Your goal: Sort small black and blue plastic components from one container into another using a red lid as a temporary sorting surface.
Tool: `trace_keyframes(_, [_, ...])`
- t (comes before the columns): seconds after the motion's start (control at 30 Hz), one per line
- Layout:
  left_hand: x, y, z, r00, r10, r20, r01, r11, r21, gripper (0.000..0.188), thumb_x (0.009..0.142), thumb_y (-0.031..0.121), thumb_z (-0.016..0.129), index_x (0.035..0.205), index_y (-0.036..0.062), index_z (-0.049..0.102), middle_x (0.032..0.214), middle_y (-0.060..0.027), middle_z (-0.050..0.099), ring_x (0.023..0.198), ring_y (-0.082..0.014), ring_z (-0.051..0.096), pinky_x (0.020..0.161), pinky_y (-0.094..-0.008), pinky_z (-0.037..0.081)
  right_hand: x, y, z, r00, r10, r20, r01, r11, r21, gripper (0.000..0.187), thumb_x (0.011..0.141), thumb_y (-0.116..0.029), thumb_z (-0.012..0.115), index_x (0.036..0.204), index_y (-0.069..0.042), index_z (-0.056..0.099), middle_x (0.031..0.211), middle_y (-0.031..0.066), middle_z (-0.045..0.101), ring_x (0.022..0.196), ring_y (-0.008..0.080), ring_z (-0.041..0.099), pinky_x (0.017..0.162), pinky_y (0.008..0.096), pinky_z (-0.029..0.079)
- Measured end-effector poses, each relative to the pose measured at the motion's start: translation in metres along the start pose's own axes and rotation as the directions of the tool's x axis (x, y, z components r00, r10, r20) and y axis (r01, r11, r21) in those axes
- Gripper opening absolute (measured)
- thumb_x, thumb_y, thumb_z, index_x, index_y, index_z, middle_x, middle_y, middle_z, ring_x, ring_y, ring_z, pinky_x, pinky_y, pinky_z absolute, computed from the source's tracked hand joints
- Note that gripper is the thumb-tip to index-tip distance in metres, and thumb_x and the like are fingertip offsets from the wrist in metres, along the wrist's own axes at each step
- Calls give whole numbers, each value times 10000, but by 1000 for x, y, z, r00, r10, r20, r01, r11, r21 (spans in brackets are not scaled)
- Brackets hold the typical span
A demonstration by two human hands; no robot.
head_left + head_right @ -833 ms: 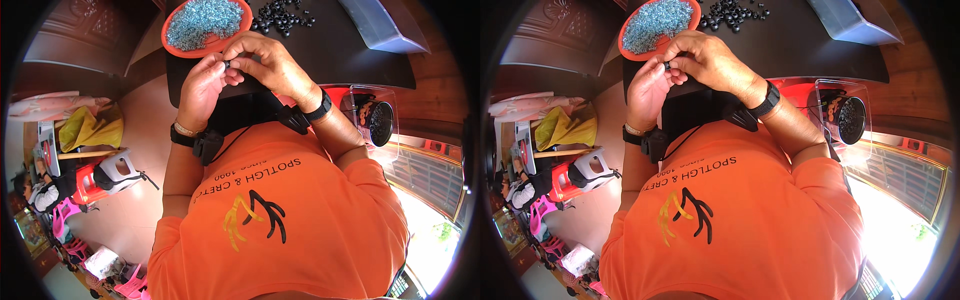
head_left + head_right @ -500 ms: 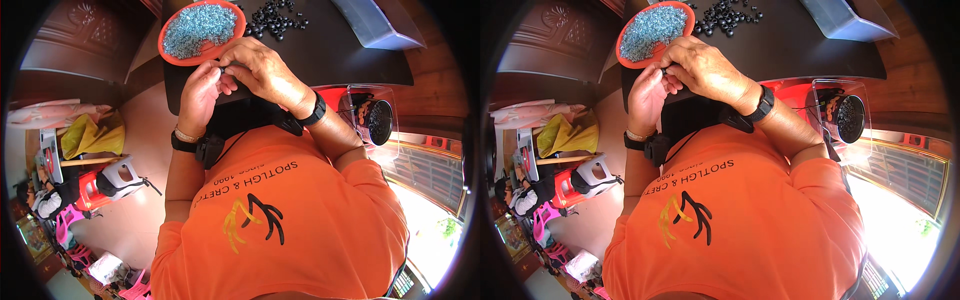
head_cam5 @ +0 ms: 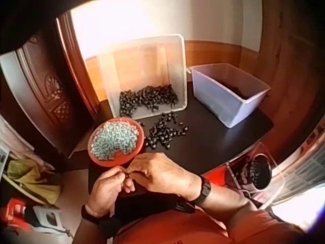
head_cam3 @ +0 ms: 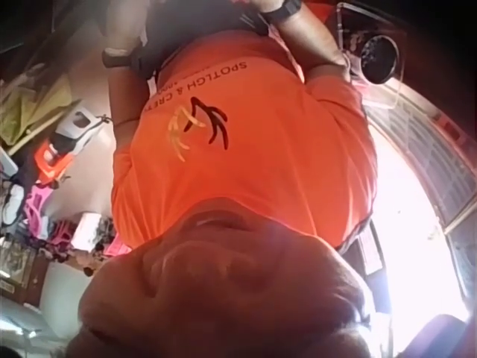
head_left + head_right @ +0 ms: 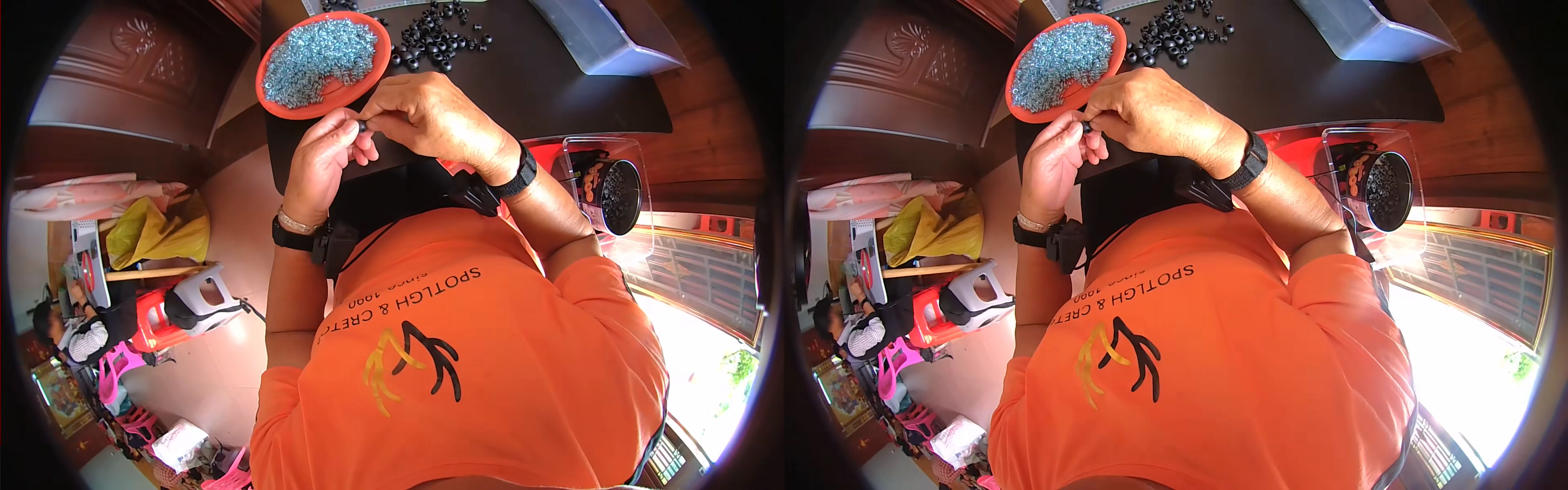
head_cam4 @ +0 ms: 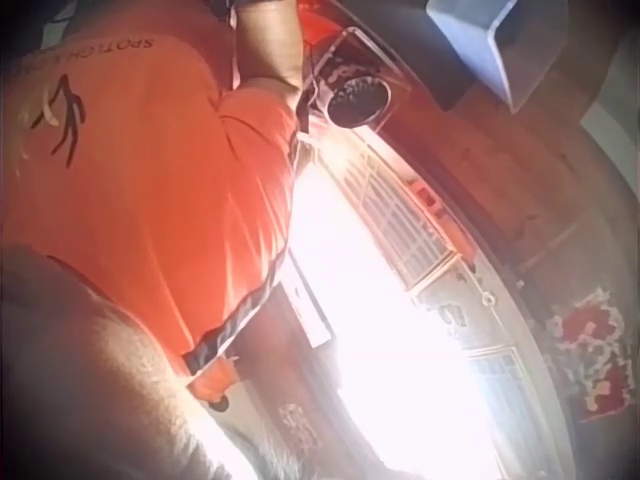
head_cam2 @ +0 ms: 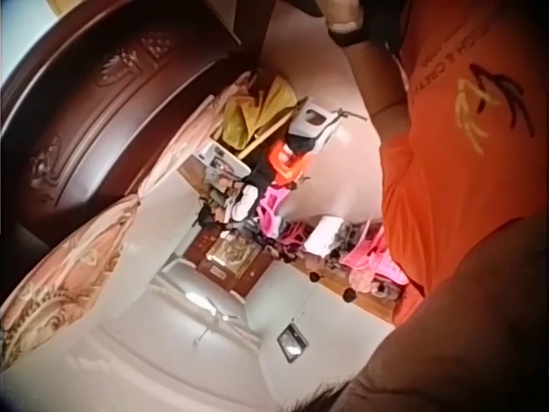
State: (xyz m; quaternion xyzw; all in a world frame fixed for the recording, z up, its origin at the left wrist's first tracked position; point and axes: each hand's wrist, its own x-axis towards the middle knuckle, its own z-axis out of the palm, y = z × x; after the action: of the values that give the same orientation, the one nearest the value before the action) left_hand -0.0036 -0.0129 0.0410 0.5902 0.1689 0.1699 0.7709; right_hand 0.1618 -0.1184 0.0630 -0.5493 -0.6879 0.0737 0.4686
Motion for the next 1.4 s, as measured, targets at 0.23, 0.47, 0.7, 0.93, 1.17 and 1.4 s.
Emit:
trace_keyframes(0.23, [6, 0, 0, 999, -26, -24, 24, 997, -68, 258, 949, 243, 469, 954, -2, 550, 832, -51, 555, 732, -146, 573, 666, -247, 421, 0, 6, 7, 997, -50, -54, 43, 992, -116, 100, 763, -14, 616, 860, -14, 590, 799, 117, 614, 770, 307, 610, 670, 371, 503])
trace_keyframes(0.47, [9, -5, -12, 1000, -2, 9, 3, 988, -157, 251, 953, 238, 457, 946, 3, 547, 834, -54, 554, 721, -170, 570, 664, -264, 418, 11, 13, 1, 994, -75, -80, 61, 984, -166, 108, 781, -32, 599, 888, -26, 589, 808, 137, 614, 779, 328, 609, 685, 390, 500])
trace_keyframes(0.7, [3, -8, -15, 996, 51, -68, -72, 937, -341, 241, 957, 220, 437, 961, 4, 545, 852, -68, 546, 785, -207, 568, 713, -297, 420, 58, 23, -9, 996, -79, -28, 65, 938, -341, 108, 797, -86, 606, 891, -33, 622, 820, 137, 639, 777, 318, 626, 686, 380, 501])
trace_keyframes(0.93, [-1, -25, -24, 986, 146, -79, -166, 875, -454, 228, 957, 202, 437, 991, 1, 539, 894, -75, 543, 834, -227, 571, 745, -324, 428, 96, 40, -2, 933, -339, 119, 357, 846, -397, 162, 783, -158, 631, 868, -20, 639, 835, 168, 645, 806, 339, 620, 693, 415, 503])
trace_keyframes(1.17, [-3, -25, -23, 978, 178, -108, -208, 861, -464, 236, 960, 198, 431, 1010, -4, 542, 912, -78, 552, 852, -233, 575, 764, -327, 427, 89, 56, 4, 896, 101, 432, 122, 880, -459, 128, 790, -169, 623, 854, -70, 673, 833, 112, 651, 777, 306, 634, 695, 394, 496])
trace_keyframes(1.4, [1, -24, -23, 979, 192, -72, -203, 859, -470, 243, 959, 207, 442, 987, -7, 554, 896, -76, 560, 834, -235, 586, 757, -325, 428, 96, 55, 16, 921, 6, 389, 193, 860, -472, 161, 781, -228, 640, 802, -70, 665, 813, 106, 639, 788, 304, 629, 697, 397, 500])
